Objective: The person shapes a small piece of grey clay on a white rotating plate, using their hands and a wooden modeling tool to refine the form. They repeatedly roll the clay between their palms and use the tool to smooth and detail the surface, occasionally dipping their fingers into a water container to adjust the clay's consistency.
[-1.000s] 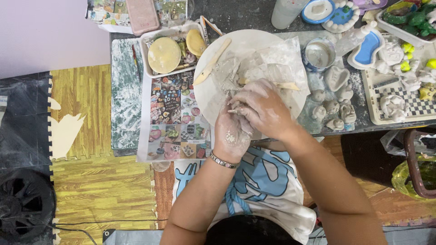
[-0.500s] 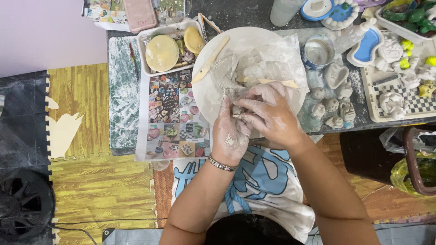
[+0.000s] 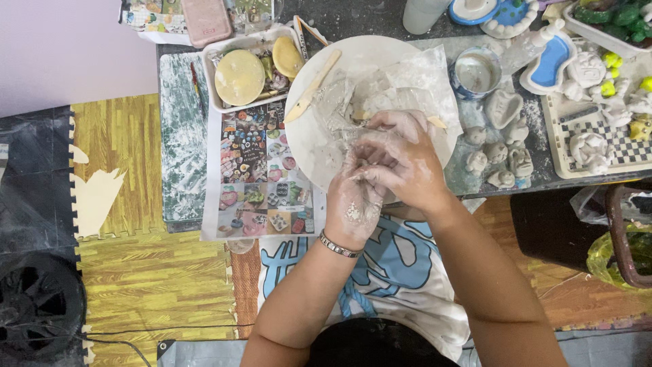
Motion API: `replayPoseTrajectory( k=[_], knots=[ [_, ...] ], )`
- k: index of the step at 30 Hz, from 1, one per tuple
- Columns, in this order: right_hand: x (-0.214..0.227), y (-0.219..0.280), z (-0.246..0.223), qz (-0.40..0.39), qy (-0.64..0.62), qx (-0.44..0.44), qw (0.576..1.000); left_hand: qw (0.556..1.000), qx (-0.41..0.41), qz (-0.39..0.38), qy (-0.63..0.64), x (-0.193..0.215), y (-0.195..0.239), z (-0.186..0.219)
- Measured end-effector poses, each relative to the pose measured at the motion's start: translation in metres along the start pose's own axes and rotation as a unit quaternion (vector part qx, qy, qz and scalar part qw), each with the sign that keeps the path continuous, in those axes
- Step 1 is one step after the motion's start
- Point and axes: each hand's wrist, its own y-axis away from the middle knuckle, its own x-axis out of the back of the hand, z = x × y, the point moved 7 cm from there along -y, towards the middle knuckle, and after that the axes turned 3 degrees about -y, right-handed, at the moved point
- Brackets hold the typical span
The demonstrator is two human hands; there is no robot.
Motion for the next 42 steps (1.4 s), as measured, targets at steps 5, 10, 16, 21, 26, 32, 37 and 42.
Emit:
replayPoseTrajectory(
  k=[5, 10, 16, 21, 26, 32, 37, 42],
  knots=[
    [0.000, 0.002, -0.002, 0.025, -0.008, 0.005, 1.000, 0.998, -0.005, 0.021, 0.055, 0.008, 0.000, -0.003],
    [-0.009, 0.005, -0.015, 0.008, 0.032, 0.018, 0.999, 1.000, -0.014, 0.003, 0.014, 0.005, 0.000, -0.003],
    [-0.012, 0.005, -0.016, -0.042, 0.029, -0.010, 0.999, 0.999, -0.014, 0.011, 0.037, 0.006, -0.002, -0.003],
    [-0.004, 0.007, -0.015, -0.054, 0.018, -0.006, 0.998, 0.999, -0.006, -0.026, 0.039, 0.009, 0.001, -0.004],
    [-0.005, 0.008, -0.015, -0.059, 0.035, 0.011, 0.998, 0.994, 0.000, -0.063, 0.089, 0.009, 0.003, -0.006],
    [-0.008, 0.011, -0.009, -0.054, 0.011, -0.021, 0.998, 0.998, 0.005, -0.027, 0.059, 0.013, 0.001, -0.008],
    [-0.004, 0.016, -0.009, -0.043, -0.012, 0.005, 0.999, 0.993, 0.031, -0.001, 0.114, 0.014, 0.003, -0.006],
    [-0.010, 0.022, -0.005, -0.064, 0.049, 0.009, 0.997, 0.997, 0.001, -0.034, 0.070, 0.008, 0.008, 0.000]
  ],
)
